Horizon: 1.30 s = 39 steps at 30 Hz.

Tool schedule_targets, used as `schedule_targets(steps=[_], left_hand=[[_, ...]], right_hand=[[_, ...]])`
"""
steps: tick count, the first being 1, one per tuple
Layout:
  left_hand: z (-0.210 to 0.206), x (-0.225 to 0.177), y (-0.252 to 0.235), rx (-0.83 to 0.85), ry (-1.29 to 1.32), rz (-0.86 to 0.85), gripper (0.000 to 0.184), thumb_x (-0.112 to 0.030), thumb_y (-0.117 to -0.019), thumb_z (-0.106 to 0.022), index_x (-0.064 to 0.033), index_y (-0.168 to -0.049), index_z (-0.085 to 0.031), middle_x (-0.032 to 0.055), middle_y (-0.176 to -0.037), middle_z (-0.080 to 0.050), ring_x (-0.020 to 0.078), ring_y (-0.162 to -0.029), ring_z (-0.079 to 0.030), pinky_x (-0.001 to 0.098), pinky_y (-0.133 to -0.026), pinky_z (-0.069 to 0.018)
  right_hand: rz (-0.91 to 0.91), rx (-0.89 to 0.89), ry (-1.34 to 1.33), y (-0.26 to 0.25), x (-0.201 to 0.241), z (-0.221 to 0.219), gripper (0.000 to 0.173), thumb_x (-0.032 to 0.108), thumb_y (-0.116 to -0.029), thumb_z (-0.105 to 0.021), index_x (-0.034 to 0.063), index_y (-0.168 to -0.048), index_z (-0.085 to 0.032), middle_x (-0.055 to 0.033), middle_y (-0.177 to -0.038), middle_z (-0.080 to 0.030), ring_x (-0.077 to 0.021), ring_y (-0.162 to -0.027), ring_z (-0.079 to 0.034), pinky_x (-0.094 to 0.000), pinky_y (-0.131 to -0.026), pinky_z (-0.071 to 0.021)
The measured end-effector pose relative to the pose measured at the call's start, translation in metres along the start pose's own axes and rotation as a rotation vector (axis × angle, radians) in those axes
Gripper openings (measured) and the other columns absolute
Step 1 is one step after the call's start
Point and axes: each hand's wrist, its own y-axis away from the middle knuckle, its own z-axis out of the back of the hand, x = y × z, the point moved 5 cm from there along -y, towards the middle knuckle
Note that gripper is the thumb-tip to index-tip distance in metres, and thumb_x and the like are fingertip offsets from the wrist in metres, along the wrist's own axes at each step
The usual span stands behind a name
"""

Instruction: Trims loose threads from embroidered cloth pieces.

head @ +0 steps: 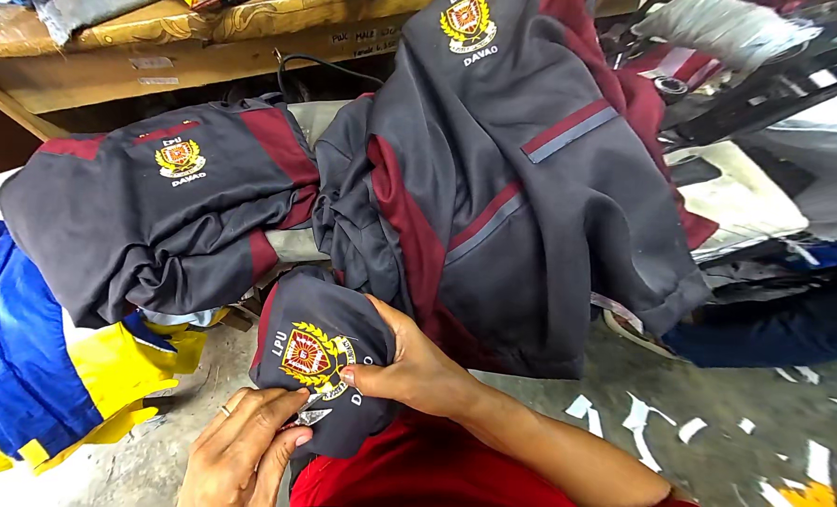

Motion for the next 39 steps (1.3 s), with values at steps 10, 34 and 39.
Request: schedule_targets(steps=[10,34,39], left_hand=[[-0.001,0.0,0.001,0.01,0.0,0.013,0.026,-0.027,-0.1014,-0.065,-0.0069,-0.114,-0.075,0.0062,-0.107,-0.073,0.0076,-0.099,-0.067,0.0201,-0.084,-0.0553],[-0.009,0.01,0.002,-0.03,0.177,0.065,0.026,-0.027,-0.1011,-0.066,-0.0069,-0.115,-0.073,0.0038,-0.106,-0.071,0.0015,-0.091,-0.066,0.0147,-0.076,-0.0563],[-0.009,0.011,0.003,-0.042,0.178,0.05,0.025,-0.028,-0.1006,-0.066,-0.0095,-0.116,-0.073,0.002,-0.108,-0.071,0.0019,-0.093,-0.066,0.0154,-0.078,-0.0561]], right_hand=[[-0.003,-0.001,-0.032,0.001,-0.001,-0.001,0.067,-0.008,-0.0784,-0.073,-0.0046,-0.14,-0.048,-0.0075,-0.126,-0.066,-0.0089,-0.115,-0.065,-0.0255,-0.1,-0.0559],[0.024,-0.025,-0.025,0.002,-0.003,0.0,0.069,-0.006,-0.0792,-0.074,-0.0068,-0.142,-0.045,-0.0084,-0.129,-0.064,-0.0093,-0.118,-0.064,-0.0257,-0.102,-0.0547],[-0.008,-0.021,-0.102,0.0,-0.006,0.0,0.066,-0.009,-0.0793,-0.072,-0.0044,-0.14,-0.047,-0.008,-0.125,-0.066,-0.0111,-0.114,-0.066,-0.028,-0.1,-0.0565]])
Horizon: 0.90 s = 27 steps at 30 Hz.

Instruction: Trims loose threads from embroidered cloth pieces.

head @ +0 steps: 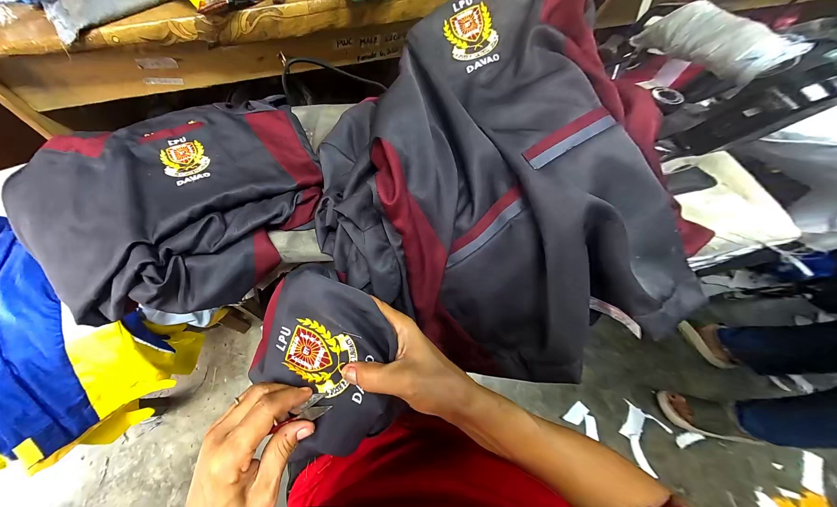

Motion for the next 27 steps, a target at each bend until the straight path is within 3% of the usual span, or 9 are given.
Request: schedule_targets(steps=[3,12,18,27], left_hand=[[0.0,0.002,-0.002,0.0,-0.014,-0.031,0.023,-0.028,-0.101,-0.066,-0.0113,-0.115,-0.073,0.001,-0.109,-0.072,0.0041,-0.099,-0.068,0.0183,-0.082,-0.0573],[0.001,0.0,-0.005,0.015,-0.035,-0.04,0.021,-0.025,-0.1019,-0.065,-0.0084,-0.11,-0.073,0.0021,-0.106,-0.073,0.004,-0.098,-0.069,0.0184,-0.083,-0.0582],[0.001,0.0,-0.002,-0.044,0.021,0.008,0.021,-0.023,-0.1015,-0.065,-0.0053,-0.11,-0.073,0.0034,-0.103,-0.073,0.0024,-0.087,-0.069,0.0155,-0.075,-0.0585],[0.0,-0.018,0.006,-0.083,-0.108,0.054,0.024,-0.019,-0.0974,-0.071,-0.0002,-0.112,-0.074,0.0085,-0.101,-0.072,0.0009,-0.087,-0.067,0.0129,-0.074,-0.0555]], right_hand=[[-0.014,0.02,-0.07,-0.001,-0.003,0.0,0.062,-0.012,-0.0794,-0.07,-0.0031,-0.138,-0.049,-0.0084,-0.122,-0.068,-0.0131,-0.111,-0.068,-0.0306,-0.098,-0.0575],[-0.043,0.031,-0.053,-0.002,-0.005,-0.002,0.065,-0.011,-0.0792,-0.072,-0.0038,-0.14,-0.048,-0.009,-0.124,-0.067,-0.013,-0.113,-0.067,-0.03,-0.099,-0.0573],[-0.002,0.048,-0.071,-0.003,-0.004,-0.002,0.063,-0.012,-0.0802,-0.071,-0.0039,-0.138,-0.048,-0.0078,-0.123,-0.067,-0.0124,-0.112,-0.067,-0.0301,-0.1,-0.0568],[0.051,-0.03,0.071,0.001,0.001,-0.001,0.064,-0.005,-0.0804,-0.074,-0.0062,-0.139,-0.048,-0.0078,-0.125,-0.066,-0.0093,-0.115,-0.065,-0.0257,-0.101,-0.0557]])
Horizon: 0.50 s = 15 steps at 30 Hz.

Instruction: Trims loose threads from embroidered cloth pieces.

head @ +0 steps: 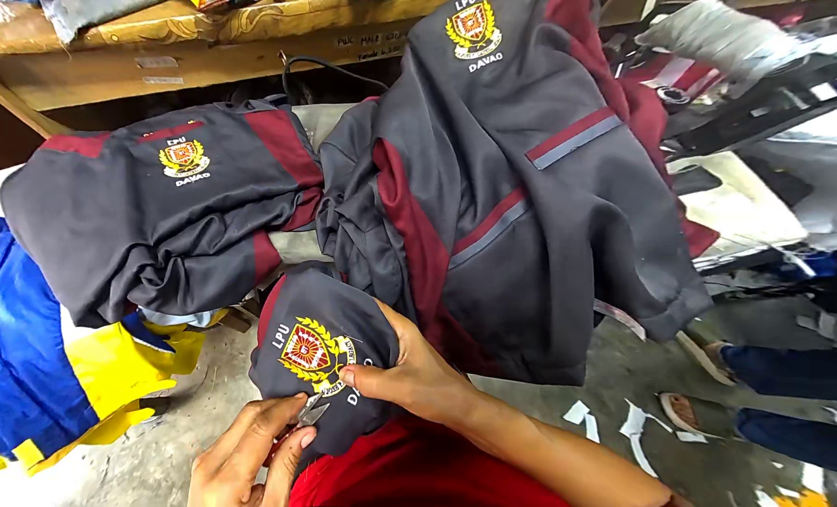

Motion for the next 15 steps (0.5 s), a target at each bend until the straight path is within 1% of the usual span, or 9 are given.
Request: schedule_targets(steps=[3,11,15], left_hand=[[-0.0018,0.0004,0.0016,-0.007,-0.006,0.001,0.023,-0.018,-0.0976,-0.071,0.0,-0.111,-0.074,0.0086,-0.101,-0.072,0.0016,-0.087,-0.067,0.0134,-0.074,-0.0558],[-0.0031,0.001,0.0025,0.011,-0.006,0.008,0.024,-0.017,-0.098,-0.07,0.0006,-0.113,-0.074,0.0088,-0.101,-0.072,0.0015,-0.088,-0.067,0.0135,-0.075,-0.0557],[-0.0026,0.0003,0.0034,0.022,-0.014,0.004,0.024,-0.017,-0.0981,-0.07,0.001,-0.113,-0.074,0.0091,-0.102,-0.073,0.0024,-0.091,-0.068,0.0143,-0.079,-0.0561]], right_hand=[[0.002,-0.002,0.019,0.0004,-0.0005,-0.001,0.067,-0.004,-0.0799,-0.075,-0.0085,-0.14,-0.045,-0.0089,-0.127,-0.065,-0.0088,-0.116,-0.065,-0.0248,-0.102,-0.0549],[0.005,-0.004,0.052,0.0018,0.0005,-0.0014,0.068,-0.003,-0.0795,-0.076,-0.0081,-0.141,-0.046,-0.0089,-0.129,-0.064,-0.0075,-0.118,-0.063,-0.0232,-0.103,-0.0536],[0.002,0.003,0.046,0.0015,0.0001,-0.0019,0.068,-0.003,-0.0795,-0.076,-0.0075,-0.141,-0.046,-0.0087,-0.128,-0.065,-0.008,-0.118,-0.063,-0.0237,-0.102,-0.054]])
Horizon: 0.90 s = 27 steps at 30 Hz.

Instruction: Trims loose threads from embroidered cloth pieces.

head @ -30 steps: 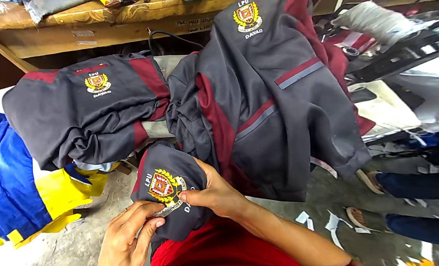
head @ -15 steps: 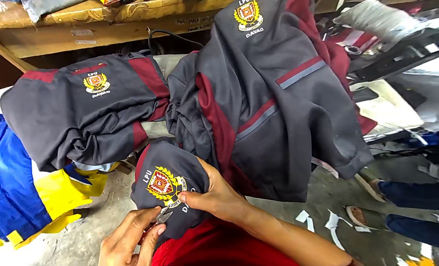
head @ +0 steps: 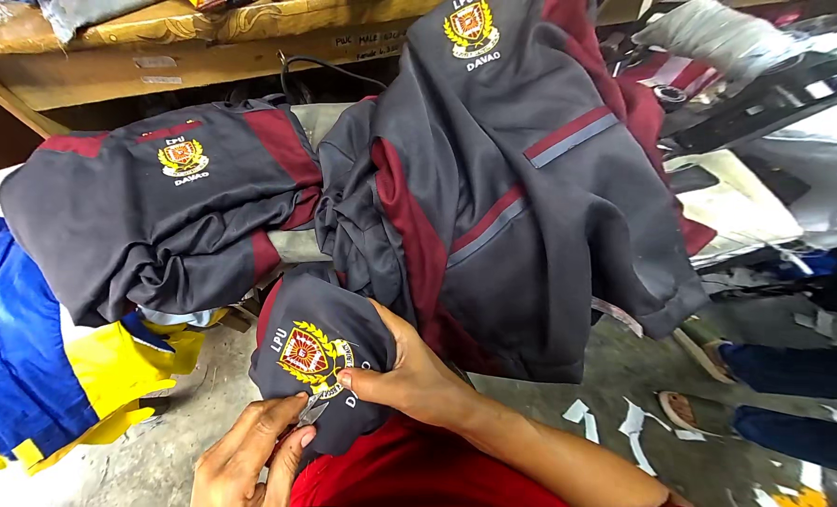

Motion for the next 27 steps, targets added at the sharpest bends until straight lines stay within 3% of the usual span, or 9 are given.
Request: schedule_targets(steps=[6,11,17,27], left_hand=[[0.0,-0.003,0.0,0.0,-0.059,0.003,0.024,-0.019,-0.0988,-0.069,0.0005,-0.112,-0.074,0.0102,-0.102,-0.073,0.004,-0.092,-0.068,0.0157,-0.082,-0.0559],[-0.004,0.004,-0.001,-0.039,0.09,0.041,0.024,-0.018,-0.0984,-0.07,0.0001,-0.114,-0.073,0.0073,-0.104,-0.072,0.0014,-0.087,-0.067,0.0139,-0.075,-0.0564],[-0.008,0.011,0.0,-0.062,0.205,0.065,0.024,-0.018,-0.0981,-0.07,-0.0027,-0.116,-0.074,0.0051,-0.107,-0.073,0.0047,-0.092,-0.07,0.0182,-0.078,-0.0598],[-0.005,0.005,0.0,-0.052,0.11,0.059,0.024,-0.017,-0.0977,-0.07,0.0003,-0.114,-0.074,0.0072,-0.105,-0.073,0.0018,-0.088,-0.068,0.0151,-0.075,-0.0582]], right_hand=[[0.002,-0.004,0.021,0.0,0.0,-0.001,0.069,-0.002,-0.0792,-0.076,-0.0082,-0.141,-0.046,-0.0086,-0.129,-0.064,-0.0066,-0.118,-0.063,-0.0224,-0.102,-0.0535],[-0.004,-0.017,-0.052,0.0,-0.003,0.001,0.068,-0.005,-0.0799,-0.075,-0.0078,-0.141,-0.045,-0.0088,-0.127,-0.066,-0.0093,-0.116,-0.065,-0.0253,-0.101,-0.0551],[0.015,-0.047,-0.093,0.001,-0.005,0.002,0.069,-0.007,-0.0793,-0.075,-0.009,-0.141,-0.045,-0.0092,-0.126,-0.066,-0.0106,-0.115,-0.066,-0.0261,-0.101,-0.0554],[0.007,-0.039,-0.07,0.001,-0.004,0.001,0.07,-0.005,-0.0796,-0.075,-0.0098,-0.142,-0.043,-0.0098,-0.128,-0.065,-0.0097,-0.117,-0.065,-0.0251,-0.102,-0.0548]])
